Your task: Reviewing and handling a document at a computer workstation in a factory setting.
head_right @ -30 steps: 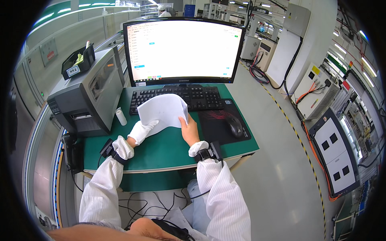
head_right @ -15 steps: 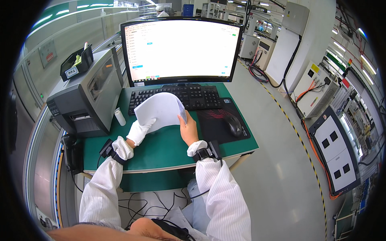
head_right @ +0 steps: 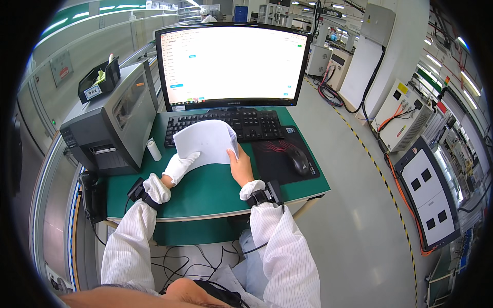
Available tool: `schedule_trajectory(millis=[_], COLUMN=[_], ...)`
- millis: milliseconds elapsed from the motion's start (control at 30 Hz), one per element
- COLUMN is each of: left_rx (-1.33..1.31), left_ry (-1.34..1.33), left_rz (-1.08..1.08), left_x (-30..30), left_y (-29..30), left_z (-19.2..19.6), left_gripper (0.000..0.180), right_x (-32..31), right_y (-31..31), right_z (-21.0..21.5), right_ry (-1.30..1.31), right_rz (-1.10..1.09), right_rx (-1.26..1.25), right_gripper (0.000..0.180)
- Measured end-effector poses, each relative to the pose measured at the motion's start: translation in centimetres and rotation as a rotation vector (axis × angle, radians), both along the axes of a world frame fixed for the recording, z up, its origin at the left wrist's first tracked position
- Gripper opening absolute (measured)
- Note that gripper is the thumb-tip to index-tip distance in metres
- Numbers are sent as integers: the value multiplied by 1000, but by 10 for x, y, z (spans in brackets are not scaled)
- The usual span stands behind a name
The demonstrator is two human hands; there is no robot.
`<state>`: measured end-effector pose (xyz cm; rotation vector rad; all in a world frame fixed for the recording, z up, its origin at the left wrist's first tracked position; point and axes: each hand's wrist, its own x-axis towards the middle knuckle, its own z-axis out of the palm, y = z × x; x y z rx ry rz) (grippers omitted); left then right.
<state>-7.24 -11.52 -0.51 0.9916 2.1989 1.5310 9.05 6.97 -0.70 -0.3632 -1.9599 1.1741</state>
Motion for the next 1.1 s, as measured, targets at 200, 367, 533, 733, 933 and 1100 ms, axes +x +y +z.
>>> schedule_trajectory(millis=[200,367,533,733,933,1100], left_rx=[7,-7,-7,7,6,35], left_ry=[-11,-31,-47,-58,-100,-125], left_rz=[-22,-20,-25,-28,-35,-41], left_x=[2,5,2,2,2,1], left_y=[-2,0,-3,-2,-2,-2], left_z=[3,6,3,3,3,3], left_gripper=[54,55,55,54,53,53], right_x=[-1,2,0,1,-2,-3], right_y=[0,2,-1,2,3,6], right_z=[0,0,1,-1,-4,-3], right_ry=[-4,9,-2,-8,20,11], right_rz=[5,7,19,34,44,35], right_rx=[-11,-23,-29,-19,-70,-87], right_gripper=[43,42,42,41,44,46])
